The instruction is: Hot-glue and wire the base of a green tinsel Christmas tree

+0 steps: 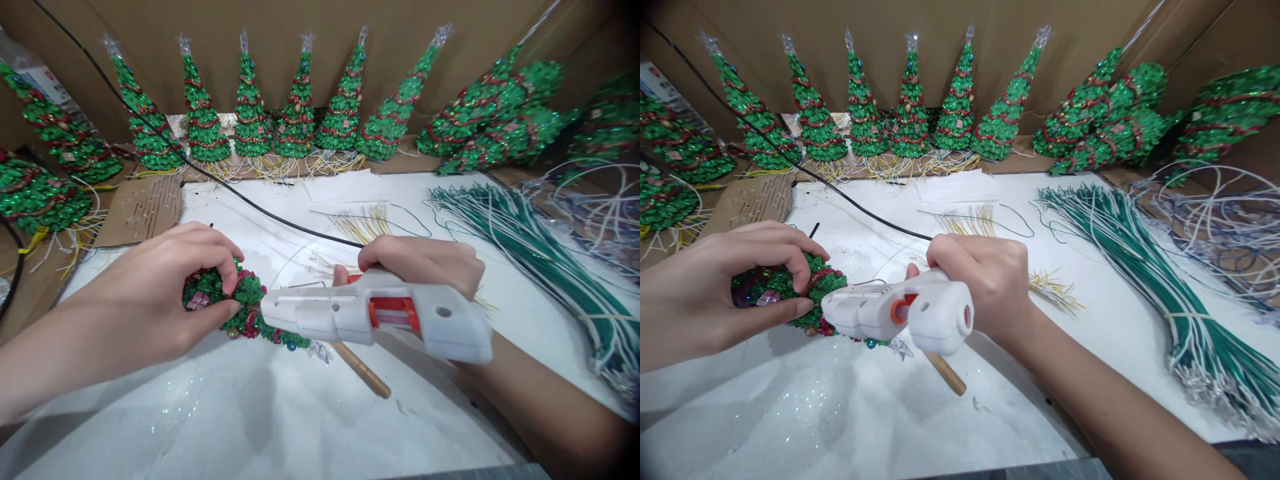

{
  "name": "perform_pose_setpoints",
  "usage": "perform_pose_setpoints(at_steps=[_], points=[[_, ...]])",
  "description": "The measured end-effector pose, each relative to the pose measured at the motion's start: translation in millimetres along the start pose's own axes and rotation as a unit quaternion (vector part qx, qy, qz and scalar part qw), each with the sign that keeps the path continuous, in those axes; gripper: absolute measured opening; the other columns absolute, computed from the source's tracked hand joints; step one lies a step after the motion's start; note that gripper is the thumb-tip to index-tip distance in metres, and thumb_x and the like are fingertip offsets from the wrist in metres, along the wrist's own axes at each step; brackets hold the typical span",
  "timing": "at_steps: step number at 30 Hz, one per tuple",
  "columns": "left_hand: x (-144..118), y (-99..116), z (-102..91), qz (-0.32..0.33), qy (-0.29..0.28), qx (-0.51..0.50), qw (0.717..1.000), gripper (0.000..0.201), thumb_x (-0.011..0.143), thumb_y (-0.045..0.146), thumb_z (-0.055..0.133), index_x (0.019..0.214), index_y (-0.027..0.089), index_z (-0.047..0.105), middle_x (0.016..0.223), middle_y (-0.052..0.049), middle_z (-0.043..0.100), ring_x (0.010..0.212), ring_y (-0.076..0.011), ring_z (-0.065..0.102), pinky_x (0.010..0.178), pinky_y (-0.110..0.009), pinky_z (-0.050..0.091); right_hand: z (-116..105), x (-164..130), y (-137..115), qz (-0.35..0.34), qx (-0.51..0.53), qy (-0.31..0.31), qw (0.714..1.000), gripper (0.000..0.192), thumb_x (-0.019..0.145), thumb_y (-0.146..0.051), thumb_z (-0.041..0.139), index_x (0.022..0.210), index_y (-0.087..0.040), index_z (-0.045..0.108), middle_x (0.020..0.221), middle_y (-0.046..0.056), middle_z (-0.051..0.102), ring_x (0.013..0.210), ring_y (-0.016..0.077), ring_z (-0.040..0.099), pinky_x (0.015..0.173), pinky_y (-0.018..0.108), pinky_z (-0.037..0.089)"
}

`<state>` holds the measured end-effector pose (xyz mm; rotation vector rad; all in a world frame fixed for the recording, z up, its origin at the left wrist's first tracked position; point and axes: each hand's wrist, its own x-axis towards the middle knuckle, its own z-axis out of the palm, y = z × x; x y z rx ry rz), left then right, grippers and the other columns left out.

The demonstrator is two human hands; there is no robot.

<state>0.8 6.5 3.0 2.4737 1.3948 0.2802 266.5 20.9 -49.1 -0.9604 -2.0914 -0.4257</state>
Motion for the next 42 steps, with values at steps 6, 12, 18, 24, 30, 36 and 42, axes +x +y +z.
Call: perform_pose_setpoints(at_steps=[6,12,18,24,30,36,42], points=[[-1,-2,0.3,0.013,0.005,-0.003,1.0,0.008,0.078,0.031,0.058,0.074,0.025,0.057,0.094,-0.003,0.064,0.088,-0.0244,0.058,0.073,-0.038,0.046,-2,0,-5,0.025,0.007,-0.015,1.0,0.025,0.084,-0.028,0.058,0.064,-0.022,0.046,0.048,-0.005,0.04,0.042,0.0096,0.038,0.041,0.026,0.026],[0,-2,0.7,0.017,0.012,0.0,1.0,0.008,0.079,0.03,0.056,0.073,0.025,0.057,0.092,-0.003,0.064,0.087,-0.0248,0.058,0.072,-0.039,0.047,-2,1,-4,0.013,0.007,-0.011,1.0,0.027,0.084,-0.026,0.061,0.062,-0.022,0.045,0.047,-0.006,0.04,0.042,0.0081,0.036,0.04,0.025,0.025],[1,-1,0.0,0.011,0.003,-0.004,1.0,0.007,0.079,0.029,0.057,0.073,0.025,0.058,0.093,-0.003,0.064,0.088,-0.0249,0.058,0.071,-0.039,0.046,-3,3,3,-0.039,0.055,-0.014,0.998,0.022,0.084,-0.014,0.059,0.067,-0.021,0.048,0.05,-0.006,0.049,0.044,0.0059,0.042,0.041,0.022,0.027],[1,-1,0.1,0.009,0.008,-0.009,1.0,0.008,0.078,0.032,0.057,0.073,0.026,0.058,0.091,-0.003,0.064,0.087,-0.0249,0.058,0.071,-0.038,0.046,3,-2,8,-0.033,0.09,-0.013,0.995,0.024,0.091,-0.02,0.049,0.068,-0.02,0.053,0.052,-0.004,0.054,0.045,0.0073,0.046,0.043,0.022,0.029],[1,-1,0.3,0.007,0.005,-0.005,1.0,0.007,0.078,0.03,0.057,0.074,0.026,0.059,0.092,-0.003,0.064,0.087,-0.0243,0.057,0.072,-0.037,0.045,3,-4,9,-0.018,0.1,-0.026,0.995,0.033,0.094,-0.022,0.042,0.066,-0.019,0.057,0.052,-0.003,0.056,0.045,0.0082,0.047,0.043,0.023,0.029],[1,-1,0.8,0.005,0.013,-0.007,1.0,0.005,0.076,0.029,0.057,0.073,0.026,0.059,0.091,-0.002,0.065,0.086,-0.0239,0.058,0.072,-0.036,0.045,3,-3,9,-0.021,0.106,-0.025,0.994,0.031,0.093,-0.022,0.043,0.066,-0.019,0.057,0.052,-0.003,0.056,0.046,0.0082,0.048,0.043,0.023,0.03],[1,-1,-0.9,0.006,0.004,-0.007,1.0,0.006,0.077,0.03,0.057,0.074,0.026,0.059,0.092,-0.002,0.064,0.087,-0.0244,0.057,0.073,-0.038,0.045,5,-4,10,-0.026,0.095,-0.024,0.995,0.03,0.093,-0.022,0.043,0.065,-0.02,0.055,0.052,-0.003,0.056,0.045,0.0086,0.048,0.041,0.023,0.031]])
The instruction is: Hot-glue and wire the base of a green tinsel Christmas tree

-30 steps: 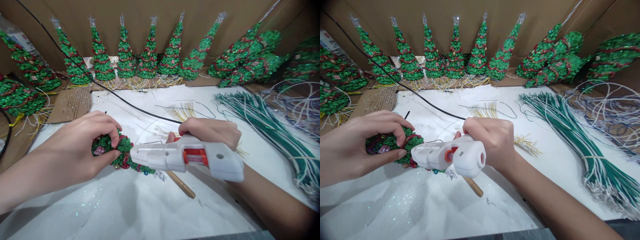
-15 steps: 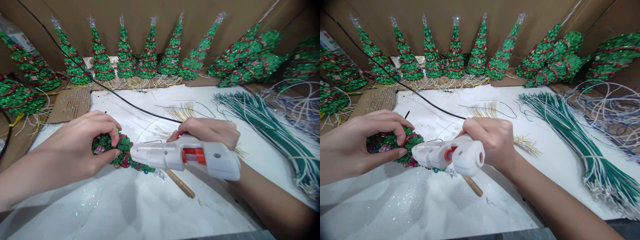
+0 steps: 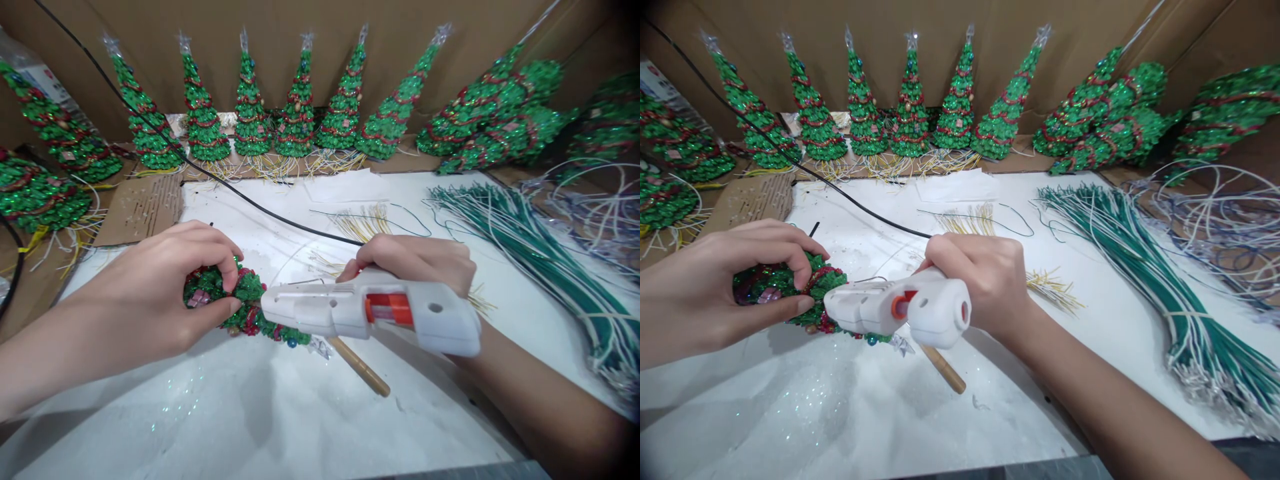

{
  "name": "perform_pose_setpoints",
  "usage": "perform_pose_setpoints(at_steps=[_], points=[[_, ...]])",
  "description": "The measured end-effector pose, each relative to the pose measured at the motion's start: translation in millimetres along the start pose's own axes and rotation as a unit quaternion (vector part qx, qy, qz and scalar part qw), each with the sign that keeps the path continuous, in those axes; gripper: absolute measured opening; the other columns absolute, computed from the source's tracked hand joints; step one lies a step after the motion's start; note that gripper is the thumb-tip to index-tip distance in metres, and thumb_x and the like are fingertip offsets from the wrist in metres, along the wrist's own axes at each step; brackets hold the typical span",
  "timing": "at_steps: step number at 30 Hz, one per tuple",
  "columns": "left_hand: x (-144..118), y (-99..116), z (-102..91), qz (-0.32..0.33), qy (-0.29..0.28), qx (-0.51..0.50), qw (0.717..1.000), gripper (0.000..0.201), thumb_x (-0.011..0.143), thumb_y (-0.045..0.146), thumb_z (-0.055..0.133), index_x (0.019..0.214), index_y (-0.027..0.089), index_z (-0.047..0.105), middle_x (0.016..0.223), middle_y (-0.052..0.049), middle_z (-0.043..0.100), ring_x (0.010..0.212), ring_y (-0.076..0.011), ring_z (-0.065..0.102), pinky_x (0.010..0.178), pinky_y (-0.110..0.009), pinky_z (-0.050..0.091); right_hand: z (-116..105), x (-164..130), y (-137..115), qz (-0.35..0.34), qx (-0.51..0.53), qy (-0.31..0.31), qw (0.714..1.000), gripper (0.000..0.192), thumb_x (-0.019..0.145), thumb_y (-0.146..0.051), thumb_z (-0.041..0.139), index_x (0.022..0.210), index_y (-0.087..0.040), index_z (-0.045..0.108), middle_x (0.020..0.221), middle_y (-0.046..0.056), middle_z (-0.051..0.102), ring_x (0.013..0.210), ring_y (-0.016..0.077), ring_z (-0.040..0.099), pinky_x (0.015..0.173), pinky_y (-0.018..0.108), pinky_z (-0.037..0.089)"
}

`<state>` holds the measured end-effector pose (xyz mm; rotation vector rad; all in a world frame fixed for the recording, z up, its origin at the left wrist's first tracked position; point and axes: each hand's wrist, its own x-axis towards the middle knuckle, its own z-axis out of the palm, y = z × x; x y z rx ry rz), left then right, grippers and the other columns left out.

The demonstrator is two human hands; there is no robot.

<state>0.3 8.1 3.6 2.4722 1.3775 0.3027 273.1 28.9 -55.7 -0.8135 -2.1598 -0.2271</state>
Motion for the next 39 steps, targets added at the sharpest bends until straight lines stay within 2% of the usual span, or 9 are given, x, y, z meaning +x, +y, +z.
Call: perform_pose_setpoints(at_steps=[5,8,13,17,21,25,28,33,39], points=[[0,0,0.9,-0.003,0.003,-0.004,1.0,0.006,0.077,0.03,0.057,0.072,0.026,0.058,0.091,-0.002,0.064,0.086,-0.0244,0.058,0.071,-0.037,0.044,0,2,-2,-0.012,-0.064,0.025,0.998,0.021,0.085,-0.021,0.053,0.065,-0.021,0.049,0.047,-0.006,0.047,0.04,0.0072,0.041,0.039,0.023,0.028],[0,0,1.5,-0.002,0.007,-0.004,1.0,0.005,0.076,0.029,0.057,0.073,0.026,0.059,0.091,-0.002,0.064,0.086,-0.0241,0.058,0.07,-0.036,0.044,-3,6,-5,0.003,-0.092,0.018,0.996,0.027,0.085,-0.026,0.058,0.062,-0.021,0.044,0.045,-0.007,0.04,0.038,0.0064,0.034,0.039,0.023,0.027],[0,-1,0.9,0.002,0.003,-0.002,1.0,0.006,0.077,0.03,0.057,0.073,0.026,0.058,0.091,-0.002,0.064,0.086,-0.0244,0.058,0.071,-0.037,0.044,-9,12,-7,-0.014,-0.084,-0.005,0.996,0.041,0.096,-0.042,0.044,0.061,-0.02,0.046,0.044,-0.006,0.04,0.038,0.0058,0.033,0.039,0.024,0.026],[0,-2,0.4,0.008,-0.004,-0.003,1.0,0.007,0.079,0.03,0.056,0.074,0.025,0.058,0.092,-0.003,0.064,0.088,-0.0245,0.057,0.071,-0.038,0.045,-8,11,-5,-0.034,-0.116,0.006,0.993,0.032,0.091,-0.031,0.055,0.062,-0.019,0.046,0.045,-0.008,0.039,0.04,0.0036,0.033,0.041,0.021,0.027],[0,-2,1.4,0.007,0.006,-0.009,1.0,0.008,0.078,0.032,0.058,0.074,0.025,0.059,0.09,-0.002,0.064,0.085,-0.0241,0.058,0.069,-0.036,0.045,-3,8,-3,-0.018,-0.105,0.022,0.994,0.026,0.08,-0.022,0.063,0.063,-0.02,0.044,0.046,-0.009,0.041,0.041,0.0036,0.032,0.043,0.02,0.028],[1,0,1.5,0.006,0.006,-0.006,1.0,0.008,0.079,0.03,0.057,0.074,0.024,0.059,0.09,-0.002,0.064,0.085,-0.0228,0.057,0.07,-0.034,0.044,-6,6,-2,0.003,-0.042,-0.021,0.999,0.023,0.085,-0.018,0.053,0.063,-0.019,0.051,0.05,-0.006,0.05,0.043,0.0057,0.04,0.043,0.021,0.028],[0,-1,1.4,0.004,0.01,-0.004,1.0,0.009,0.079,0.031,0.057,0.073,0.024,0.059,0.089,-0.002,0.064,0.085,-0.023,0.057,0.071,-0.034,0.044,-8,6,0,0.0,-0.015,-0.055,0.998,0.028,0.088,-0.015,0.044,0.064,-0.018,0.056,0.051,-0.003,0.054,0.044,0.0074,0.044,0.044,0.023,0.028],[-1,-2,2.2,0.006,0.01,-0.003,1.0,0.012,0.08,0.034,0.057,0.073,0.025,0.059,0.09,-0.002,0.064,0.084,-0.0228,0.058,0.069,-0.035,0.045,0,2,6,-0.014,-0.015,-0.005,1.0,0.028,0.09,-0.019,0.042,0.063,-0.02,0.052,0.05,-0.005,0.05,0.043,0.0076,0.041,0.043,0.024,0.025],[0,-2,2.4,0.009,0.009,0.006,1.0,0.011,0.08,0.034,0.057,0.074,0.025,0.06,0.092,-0.002,0.064,0.086,-0.0224,0.058,0.069,-0.035,0.045,2,1,6,-0.017,-0.014,-0.007,1.0,0.027,0.09,-0.02,0.042,0.065,-0.02,0.05,0.05,-0.005,0.049,0.043,0.0074,0.04,0.044,0.024,0.024]])
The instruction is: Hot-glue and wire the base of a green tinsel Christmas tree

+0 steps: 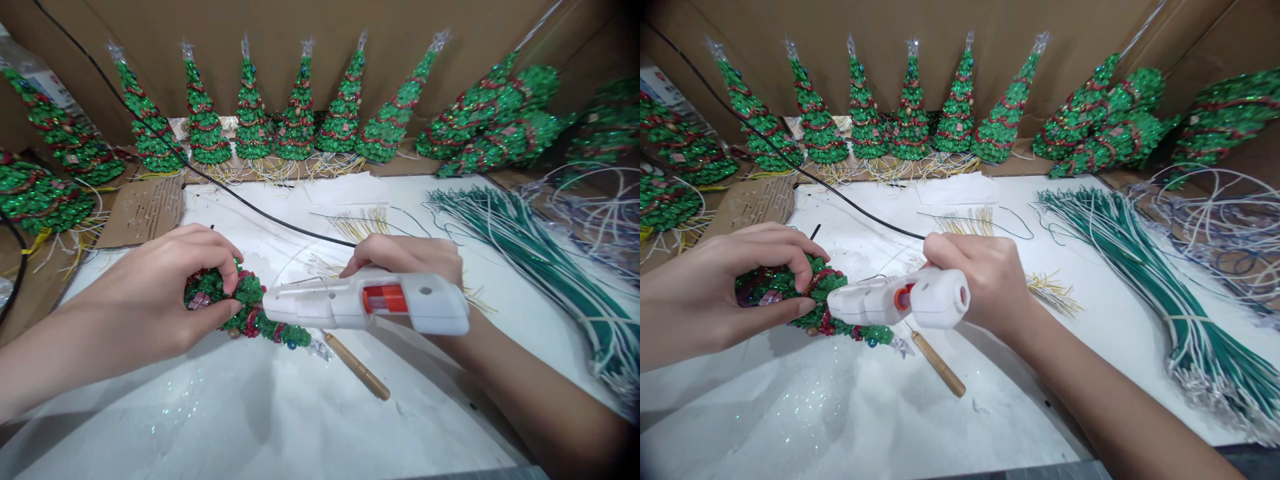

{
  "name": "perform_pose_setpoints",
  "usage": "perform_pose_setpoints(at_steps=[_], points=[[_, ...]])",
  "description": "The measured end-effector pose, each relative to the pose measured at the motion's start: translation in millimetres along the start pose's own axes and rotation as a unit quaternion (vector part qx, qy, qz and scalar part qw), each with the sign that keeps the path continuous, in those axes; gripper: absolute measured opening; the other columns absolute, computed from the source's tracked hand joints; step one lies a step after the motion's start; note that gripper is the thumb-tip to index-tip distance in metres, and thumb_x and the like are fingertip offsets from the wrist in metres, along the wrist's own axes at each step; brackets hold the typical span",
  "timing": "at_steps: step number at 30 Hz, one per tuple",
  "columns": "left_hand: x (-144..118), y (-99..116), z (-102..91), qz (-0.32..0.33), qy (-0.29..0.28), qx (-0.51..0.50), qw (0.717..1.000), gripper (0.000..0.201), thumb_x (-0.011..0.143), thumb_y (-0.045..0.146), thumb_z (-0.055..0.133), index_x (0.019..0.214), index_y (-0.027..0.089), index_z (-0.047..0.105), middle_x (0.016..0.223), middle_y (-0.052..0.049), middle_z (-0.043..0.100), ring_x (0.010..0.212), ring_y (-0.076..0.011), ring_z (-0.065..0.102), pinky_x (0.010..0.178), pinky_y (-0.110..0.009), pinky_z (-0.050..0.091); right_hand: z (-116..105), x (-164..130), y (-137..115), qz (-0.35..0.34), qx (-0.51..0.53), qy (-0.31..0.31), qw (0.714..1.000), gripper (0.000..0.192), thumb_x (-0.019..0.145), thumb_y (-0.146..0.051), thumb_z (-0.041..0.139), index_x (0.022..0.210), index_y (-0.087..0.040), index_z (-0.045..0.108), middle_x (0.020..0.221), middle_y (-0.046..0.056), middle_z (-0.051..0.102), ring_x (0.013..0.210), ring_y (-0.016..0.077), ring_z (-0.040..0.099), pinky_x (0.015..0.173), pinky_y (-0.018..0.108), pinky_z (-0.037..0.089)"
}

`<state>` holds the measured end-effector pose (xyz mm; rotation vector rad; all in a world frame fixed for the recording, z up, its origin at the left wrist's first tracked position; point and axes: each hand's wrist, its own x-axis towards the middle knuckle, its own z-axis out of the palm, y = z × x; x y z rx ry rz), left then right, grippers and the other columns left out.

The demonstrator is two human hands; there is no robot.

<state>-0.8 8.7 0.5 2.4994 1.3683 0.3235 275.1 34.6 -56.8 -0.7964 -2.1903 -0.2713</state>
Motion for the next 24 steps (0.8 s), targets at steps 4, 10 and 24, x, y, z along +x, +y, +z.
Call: perform_pose_setpoints(at_steps=[4,10,24], points=[[0.8,-0.8,0.3,-0.003,-0.001,-0.003,1.0,0.012,0.079,0.035,0.057,0.074,0.025,0.06,0.093,-0.002,0.064,0.086,-0.0224,0.058,0.068,-0.035,0.046,-3.4,2.2,-1.2,-0.004,-0.008,-0.005,1.0,0.028,0.09,-0.018,0.042,0.063,-0.02,0.05,0.049,-0.005,0.049,0.042,0.0074,0.039,0.044,0.024,0.025],[-0.4,-0.6,-0.3,-0.004,-0.003,-0.005,1.0,0.013,0.08,0.037,0.058,0.073,0.026,0.059,0.092,-0.001,0.064,0.087,-0.0229,0.058,0.068,-0.035,0.046,-3.5,2.1,-0.1,0.006,-0.017,0.0,1.0,0.031,0.091,-0.022,0.042,0.061,-0.02,0.05,0.048,-0.005,0.049,0.04,0.0075,0.039,0.043,0.025,0.026],[-0.6,-0.8,-0.4,0.001,0.002,0.003,1.0,0.012,0.08,0.035,0.057,0.073,0.025,0.059,0.092,-0.002,0.064,0.086,-0.0229,0.058,0.071,-0.036,0.045,-1.2,0.9,-2.2,0.023,-0.047,0.03,0.998,0.024,0.078,-0.022,0.066,0.07,-0.021,0.043,0.051,-0.011,0.043,0.043,0.0034,0.033,0.044,0.02,0.026]])
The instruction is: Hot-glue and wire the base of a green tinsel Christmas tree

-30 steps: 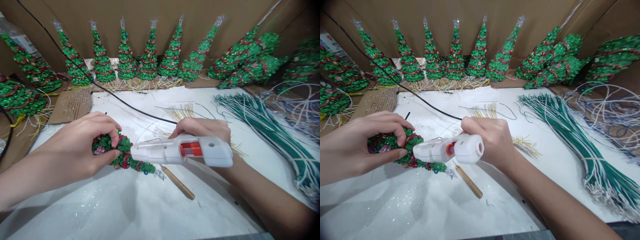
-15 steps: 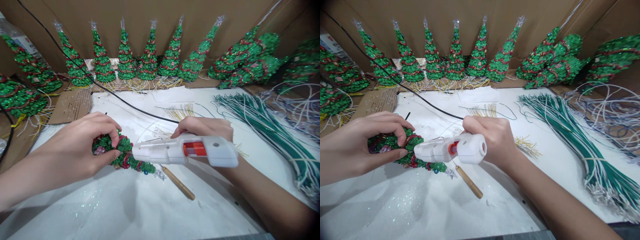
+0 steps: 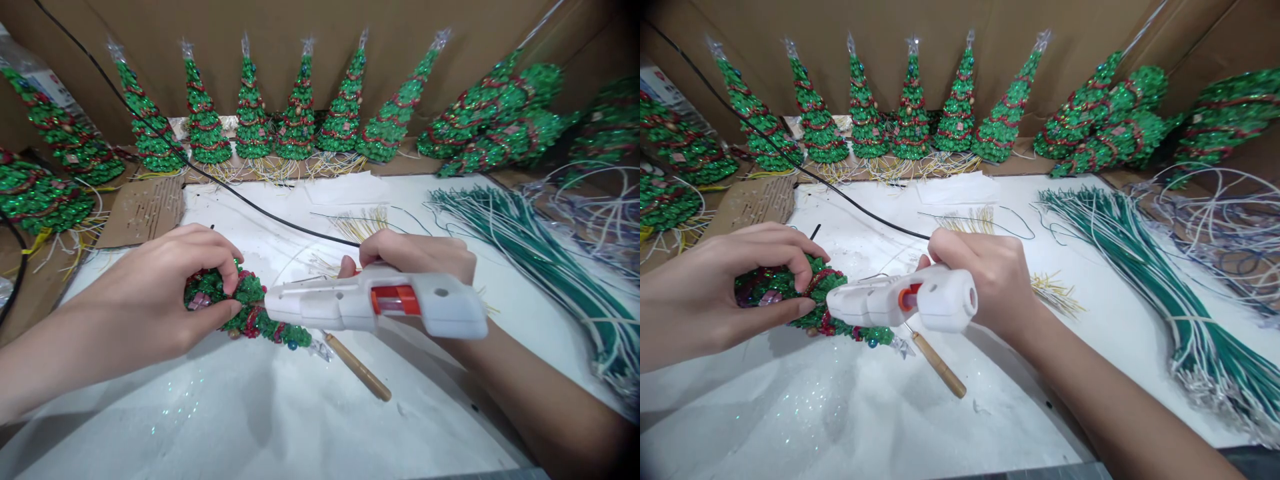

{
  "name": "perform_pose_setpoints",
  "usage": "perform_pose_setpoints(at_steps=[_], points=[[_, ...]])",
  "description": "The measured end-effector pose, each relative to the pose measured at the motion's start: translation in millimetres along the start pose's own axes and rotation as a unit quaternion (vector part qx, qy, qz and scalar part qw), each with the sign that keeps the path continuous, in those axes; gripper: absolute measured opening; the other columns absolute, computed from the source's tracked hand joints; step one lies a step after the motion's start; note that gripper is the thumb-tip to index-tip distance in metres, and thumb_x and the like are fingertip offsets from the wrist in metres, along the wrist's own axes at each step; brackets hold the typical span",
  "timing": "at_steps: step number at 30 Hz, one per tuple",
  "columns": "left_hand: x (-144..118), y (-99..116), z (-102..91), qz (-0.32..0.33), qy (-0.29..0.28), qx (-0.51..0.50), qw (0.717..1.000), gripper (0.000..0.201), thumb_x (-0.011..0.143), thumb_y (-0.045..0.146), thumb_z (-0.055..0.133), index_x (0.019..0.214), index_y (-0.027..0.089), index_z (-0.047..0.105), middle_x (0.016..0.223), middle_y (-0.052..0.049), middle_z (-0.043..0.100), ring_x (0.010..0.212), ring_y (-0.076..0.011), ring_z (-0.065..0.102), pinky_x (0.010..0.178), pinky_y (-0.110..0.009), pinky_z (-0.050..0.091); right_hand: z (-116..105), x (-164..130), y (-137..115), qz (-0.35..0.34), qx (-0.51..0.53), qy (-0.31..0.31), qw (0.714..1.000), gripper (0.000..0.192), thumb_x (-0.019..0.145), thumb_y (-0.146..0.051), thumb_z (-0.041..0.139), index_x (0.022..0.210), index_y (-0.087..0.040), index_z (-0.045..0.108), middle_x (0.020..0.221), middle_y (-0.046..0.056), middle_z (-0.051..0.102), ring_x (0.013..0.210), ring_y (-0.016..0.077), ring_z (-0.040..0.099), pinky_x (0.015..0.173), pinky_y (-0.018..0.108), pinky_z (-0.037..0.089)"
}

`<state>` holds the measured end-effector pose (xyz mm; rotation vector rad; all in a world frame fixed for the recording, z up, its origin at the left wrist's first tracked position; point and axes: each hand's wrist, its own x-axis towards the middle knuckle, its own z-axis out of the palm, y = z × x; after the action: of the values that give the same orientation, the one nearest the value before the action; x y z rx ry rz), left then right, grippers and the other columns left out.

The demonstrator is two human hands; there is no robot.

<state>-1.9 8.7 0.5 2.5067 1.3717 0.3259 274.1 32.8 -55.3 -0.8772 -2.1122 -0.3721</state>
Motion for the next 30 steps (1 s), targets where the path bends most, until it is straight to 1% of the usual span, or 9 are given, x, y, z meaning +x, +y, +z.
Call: perform_pose_setpoints(at_steps=[3,11,15,17,21,24,27,30], points=[[0.0,0.2,0.0,-0.002,-0.002,-0.001,1.0,0.012,0.08,0.035,0.057,0.073,0.025,0.059,0.092,-0.002,0.064,0.086,-0.0234,0.058,0.07,-0.036,0.045,-0.1,0.4,-0.3,-0.011,0.002,0.0,1.0,0.026,0.077,-0.022,0.067,0.07,-0.021,0.043,0.051,-0.011,0.041,0.043,0.003,0.032,0.044,0.019,0.026],[0.5,1.3,0.0,-0.006,-0.006,-0.012,1.0,0.012,0.08,0.035,0.058,0.073,0.025,0.059,0.091,-0.003,0.065,0.086,-0.0251,0.058,0.071,-0.038,0.046,-1.2,1.5,-1.7,-0.025,-0.01,-0.004,1.0,0.026,0.074,-0.018,0.069,0.07,-0.021,0.044,0.052,-0.011,0.044,0.043,0.0034,0.031,0.045,0.02,0.028],[0.5,1.5,-0.2,-0.006,-0.009,-0.008,1.0,0.012,0.08,0.034,0.058,0.072,0.025,0.059,0.091,-0.003,0.065,0.086,-0.025,0.058,0.073,-0.039,0.046,-0.9,0.9,-3.3,-0.006,-0.014,-0.002,1.0,0.024,0.076,-0.021,0.067,0.069,-0.022,0.044,0.051,-0.011,0.043,0.042,0.0049,0.032,0.044,0.022,0.028],[0.3,1.2,-0.1,-0.006,-0.006,-0.008,1.0,0.012,0.08,0.035,0.058,0.072,0.025,0.059,0.092,-0.003,0.065,0.087,-0.025,0.058,0.073,-0.039,0.046,-1.4,0.8,-3.6,-0.004,-0.02,-0.006,1.0,0.024,0.077,-0.023,0.066,0.068,-0.022,0.044,0.05,-0.01,0.042,0.042,0.0052,0.033,0.044,0.022,0.028],[0.0,1.0,0.2,-0.005,-0.006,-0.005,1.0,0.013,0.081,0.036,0.057,0.073,0.025,0.058,0.092,-0.003,0.064,0.088,-0.0246,0.058,0.072,-0.038,0.046,-3.0,1.8,-2.5,-0.023,-0.04,-0.007,0.999,0.027,0.078,-0.025,0.067,0.067,-0.021,0.043,0.049,-0.01,0.037,0.042,0.0042,0.031,0.044,0.02,0.028],[0.2,1.5,0.6,-0.007,-0.005,-0.002,1.0,0.014,0.081,0.036,0.057,0.073,0.025,0.058,0.093,-0.003,0.064,0.087,-0.0241,0.058,0.071,-0.037,0.046,-3.5,3.3,-1.7,-0.025,-0.04,-0.001,0.999,0.027,0.08,-0.026,0.066,0.066,-0.02,0.044,0.048,-0.009,0.037,0.042,0.0042,0.031,0.044,0.02,0.027],[0.5,2.1,0.8,-0.007,-0.003,-0.003,1.0,0.014,0.081,0.036,0.057,0.073,0.025,0.059,0.093,-0.003,0.064,0.087,-0.024,0.058,0.068,-0.036,0.045,-4.1,5.2,-2.5,-0.029,-0.017,0.011,0.999,0.028,0.081,-0.029,0.064,0.064,-0.021,0.044,0.048,-0.009,0.034,0.042,0.0049,0.028,0.041,0.02,0.025],[1.0,2.2,0.3,-0.008,-0.009,-0.008,1.0,0.014,0.08,0.036,0.058,0.072,0.025,0.058,0.092,-0.003,0.065,0.088,-0.0244,0.057,0.068,-0.036,0.045,-5.8,6.9,-5.2,-0.031,-0.009,0.009,0.999,0.029,0.081,-0.029,0.065,0.065,-0.021,0.043,0.048,-0.008,0.033,0.042,0.0058,0.027,0.039,0.022,0.022]])
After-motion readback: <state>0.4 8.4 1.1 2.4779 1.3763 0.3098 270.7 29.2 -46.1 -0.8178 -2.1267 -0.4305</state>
